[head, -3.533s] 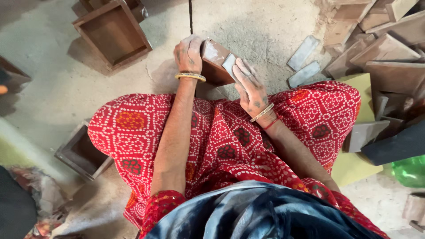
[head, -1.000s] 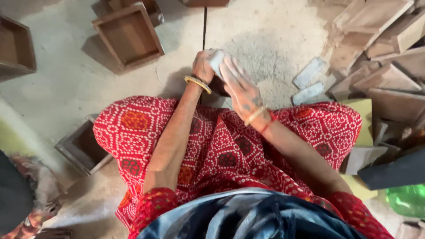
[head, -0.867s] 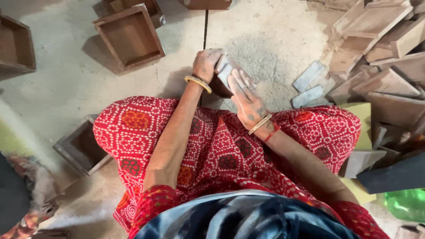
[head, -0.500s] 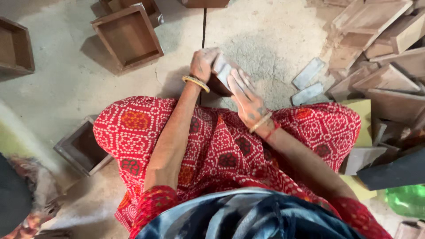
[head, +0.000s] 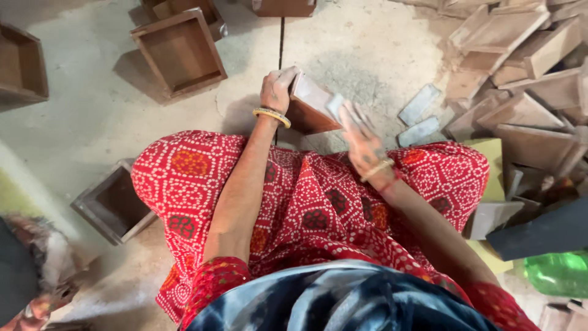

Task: The person sits cross-legged on the floor and sands the edges and corners of small wooden boxes using a sanding block. They handle several boxes one at a time, turning them over to reach different sides, and place finished pieces aside.

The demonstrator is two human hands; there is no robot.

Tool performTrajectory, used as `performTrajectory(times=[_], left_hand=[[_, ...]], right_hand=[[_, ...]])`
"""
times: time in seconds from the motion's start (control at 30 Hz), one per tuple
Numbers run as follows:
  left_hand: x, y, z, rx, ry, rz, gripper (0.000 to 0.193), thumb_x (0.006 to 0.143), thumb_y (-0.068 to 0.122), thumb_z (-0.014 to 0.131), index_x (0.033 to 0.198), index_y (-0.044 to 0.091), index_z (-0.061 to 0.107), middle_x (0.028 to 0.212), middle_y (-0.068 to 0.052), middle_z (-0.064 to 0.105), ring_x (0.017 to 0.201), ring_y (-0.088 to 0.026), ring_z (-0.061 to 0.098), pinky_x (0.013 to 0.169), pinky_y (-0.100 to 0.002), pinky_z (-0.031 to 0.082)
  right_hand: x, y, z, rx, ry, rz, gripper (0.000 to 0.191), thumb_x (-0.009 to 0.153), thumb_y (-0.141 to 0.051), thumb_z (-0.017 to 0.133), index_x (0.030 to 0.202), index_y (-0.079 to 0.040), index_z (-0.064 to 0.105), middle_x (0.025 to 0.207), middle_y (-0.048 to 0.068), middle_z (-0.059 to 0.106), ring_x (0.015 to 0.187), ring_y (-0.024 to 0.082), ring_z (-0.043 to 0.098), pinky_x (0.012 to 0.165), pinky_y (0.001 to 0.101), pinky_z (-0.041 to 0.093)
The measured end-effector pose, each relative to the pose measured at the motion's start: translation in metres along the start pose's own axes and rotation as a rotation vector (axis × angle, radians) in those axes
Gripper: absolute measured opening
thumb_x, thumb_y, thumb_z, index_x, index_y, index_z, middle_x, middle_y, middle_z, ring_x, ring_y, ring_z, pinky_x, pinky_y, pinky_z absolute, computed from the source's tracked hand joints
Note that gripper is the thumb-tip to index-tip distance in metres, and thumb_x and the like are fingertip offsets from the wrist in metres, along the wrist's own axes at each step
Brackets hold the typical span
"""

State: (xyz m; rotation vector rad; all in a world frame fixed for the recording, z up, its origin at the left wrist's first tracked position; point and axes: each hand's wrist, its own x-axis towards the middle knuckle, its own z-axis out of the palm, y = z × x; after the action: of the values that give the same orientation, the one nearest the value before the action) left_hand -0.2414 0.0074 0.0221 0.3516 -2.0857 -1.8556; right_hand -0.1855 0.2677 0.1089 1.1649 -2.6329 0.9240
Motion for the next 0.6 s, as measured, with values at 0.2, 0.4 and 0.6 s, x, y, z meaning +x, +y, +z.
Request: performTrajectory(times=[0.2, 0.4, 0.6], left_hand=[[-0.018, 0.039, 0.001, 0.013, 0.077, -0.14, 0.045, 0.097, 0.037, 0.056, 0.094, -0.005, 0.073, 0.08, -0.021, 0.073, 0.078, -0.03, 0.071, 0.075, -0.039, 0.053], [-0.035, 0.049, 0.011, 0.169, 0.227, 0.134, 0.038, 0.098, 0.03, 0.054, 0.092, -0.004, 0.07, 0.083, -0.022, 0.071, 0.076, -0.034, 0.071, 0.074, -0.043, 0.053], [-0.038, 0.048, 0.014, 0.211, 0.171, 0.238, 0.034, 0.1, 0.024, 0.051, 0.086, -0.002, 0.067, 0.081, -0.024, 0.067, 0.078, -0.043, 0.066, 0.073, -0.048, 0.05]], right_hand=[[-0.019, -0.004, -0.004, 0.072, 0.189, 0.289, 0.043, 0.108, -0.009, 0.051, 0.15, -0.002, 0.049, 0.144, 0.027, 0.058, 0.129, 0.04, 0.061, 0.104, 0.0431, 0.055], [0.028, -0.055, 0.038, 0.02, 0.253, 0.048, 0.052, 0.101, 0.003, 0.055, 0.152, -0.002, 0.048, 0.152, 0.024, 0.053, 0.146, 0.042, 0.047, 0.123, 0.0471, 0.042], [0.038, -0.065, 0.023, 0.161, 0.195, 0.126, 0.055, 0.099, 0.006, 0.055, 0.153, -0.002, 0.047, 0.154, 0.024, 0.051, 0.148, 0.04, 0.048, 0.123, 0.0453, 0.042]])
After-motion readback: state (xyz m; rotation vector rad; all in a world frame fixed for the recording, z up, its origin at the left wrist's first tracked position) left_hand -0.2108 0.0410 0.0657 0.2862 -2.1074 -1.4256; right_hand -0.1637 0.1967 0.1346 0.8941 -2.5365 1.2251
